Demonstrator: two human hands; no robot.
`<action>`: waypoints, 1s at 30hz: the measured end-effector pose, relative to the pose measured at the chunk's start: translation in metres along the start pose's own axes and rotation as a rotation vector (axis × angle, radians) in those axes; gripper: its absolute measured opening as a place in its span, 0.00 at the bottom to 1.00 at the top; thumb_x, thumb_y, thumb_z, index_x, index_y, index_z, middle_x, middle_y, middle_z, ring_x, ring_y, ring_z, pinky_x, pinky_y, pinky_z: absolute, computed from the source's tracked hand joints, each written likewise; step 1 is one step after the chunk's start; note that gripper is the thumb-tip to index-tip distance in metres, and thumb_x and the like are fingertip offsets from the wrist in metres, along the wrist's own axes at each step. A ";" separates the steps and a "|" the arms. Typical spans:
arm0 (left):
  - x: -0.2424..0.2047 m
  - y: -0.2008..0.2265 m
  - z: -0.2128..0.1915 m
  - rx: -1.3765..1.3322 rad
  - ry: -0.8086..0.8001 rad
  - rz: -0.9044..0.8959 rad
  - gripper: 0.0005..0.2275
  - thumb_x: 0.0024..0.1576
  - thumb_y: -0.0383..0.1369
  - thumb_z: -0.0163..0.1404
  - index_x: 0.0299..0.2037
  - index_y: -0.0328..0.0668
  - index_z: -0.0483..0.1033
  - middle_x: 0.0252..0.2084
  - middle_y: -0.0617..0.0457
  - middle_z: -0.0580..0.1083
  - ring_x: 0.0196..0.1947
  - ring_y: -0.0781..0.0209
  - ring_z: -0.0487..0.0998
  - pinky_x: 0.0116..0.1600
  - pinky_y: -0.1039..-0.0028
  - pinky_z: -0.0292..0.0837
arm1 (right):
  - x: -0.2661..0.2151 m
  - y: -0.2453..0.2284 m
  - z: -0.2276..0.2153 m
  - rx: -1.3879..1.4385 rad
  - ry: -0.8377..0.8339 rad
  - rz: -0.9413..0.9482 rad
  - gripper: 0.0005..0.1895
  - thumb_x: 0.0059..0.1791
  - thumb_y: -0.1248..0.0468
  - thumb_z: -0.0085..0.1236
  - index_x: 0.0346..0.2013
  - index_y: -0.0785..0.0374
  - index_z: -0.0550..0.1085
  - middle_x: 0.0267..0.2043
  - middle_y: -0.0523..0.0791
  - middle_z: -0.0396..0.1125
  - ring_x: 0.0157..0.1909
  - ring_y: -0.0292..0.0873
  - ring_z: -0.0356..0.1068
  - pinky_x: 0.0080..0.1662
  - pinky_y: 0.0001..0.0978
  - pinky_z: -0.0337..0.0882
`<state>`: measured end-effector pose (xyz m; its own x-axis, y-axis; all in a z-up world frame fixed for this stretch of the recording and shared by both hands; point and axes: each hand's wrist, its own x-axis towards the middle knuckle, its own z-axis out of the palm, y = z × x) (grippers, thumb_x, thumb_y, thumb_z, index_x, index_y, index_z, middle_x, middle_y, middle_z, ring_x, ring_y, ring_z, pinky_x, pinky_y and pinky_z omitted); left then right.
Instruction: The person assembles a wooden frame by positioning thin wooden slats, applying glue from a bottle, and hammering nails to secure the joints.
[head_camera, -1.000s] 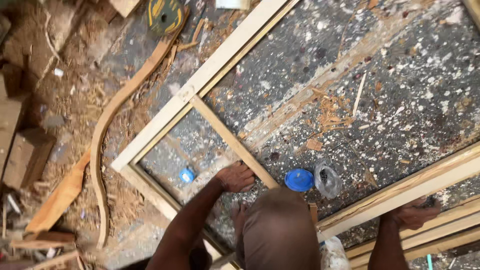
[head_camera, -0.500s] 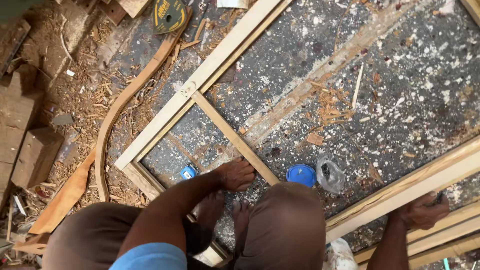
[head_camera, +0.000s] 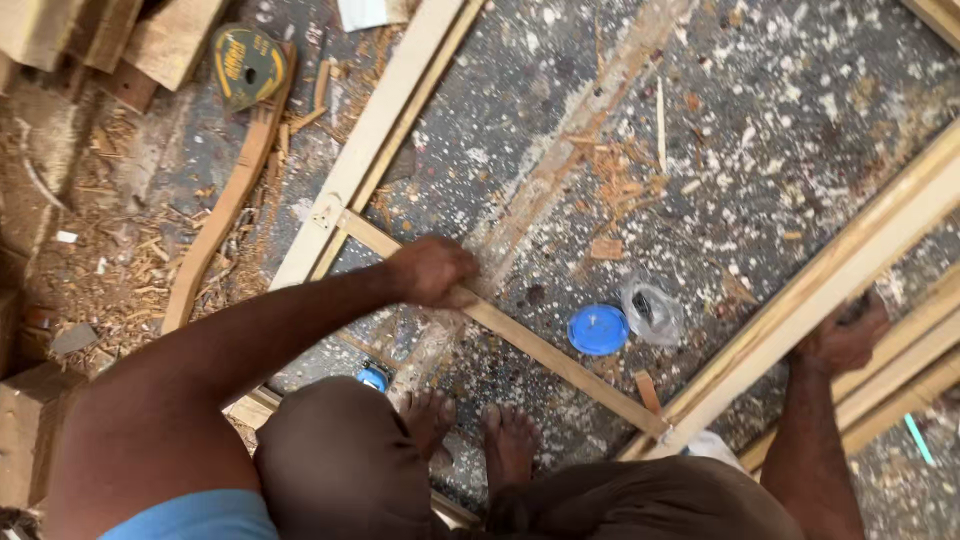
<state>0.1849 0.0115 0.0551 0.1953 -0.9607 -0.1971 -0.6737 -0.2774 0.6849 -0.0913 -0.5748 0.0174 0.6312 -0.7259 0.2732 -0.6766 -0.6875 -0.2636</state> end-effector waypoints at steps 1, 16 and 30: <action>-0.001 -0.002 -0.001 0.034 0.102 0.044 0.20 0.60 0.52 0.49 0.25 0.46 0.75 0.24 0.52 0.73 0.27 0.56 0.74 0.32 0.61 0.76 | -0.003 0.004 -0.001 0.010 -0.037 -0.033 0.28 0.62 0.44 0.50 0.63 0.64 0.71 0.59 0.54 0.69 0.54 0.57 0.71 0.53 0.54 0.70; 0.019 -0.015 0.007 -0.039 0.066 -0.380 0.20 0.56 0.56 0.51 0.27 0.49 0.78 0.22 0.56 0.76 0.23 0.61 0.77 0.36 0.61 0.79 | 0.017 0.040 0.008 0.079 -0.106 0.193 0.21 0.53 0.59 0.72 0.53 0.68 0.73 0.42 0.49 0.69 0.39 0.43 0.68 0.44 0.39 0.72; 0.026 0.000 0.001 0.024 0.008 -0.455 0.23 0.58 0.59 0.47 0.29 0.48 0.78 0.25 0.54 0.77 0.25 0.62 0.75 0.38 0.61 0.80 | 0.059 -0.071 -0.115 0.937 -0.271 0.578 0.11 0.49 0.72 0.67 0.44 0.65 0.75 0.40 0.46 0.73 0.41 0.36 0.77 0.45 0.24 0.82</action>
<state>0.1891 -0.0131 0.0495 0.4808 -0.7408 -0.4692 -0.5342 -0.6718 0.5132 -0.0501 -0.5670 0.1587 0.4543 -0.8411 -0.2934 -0.4145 0.0919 -0.9054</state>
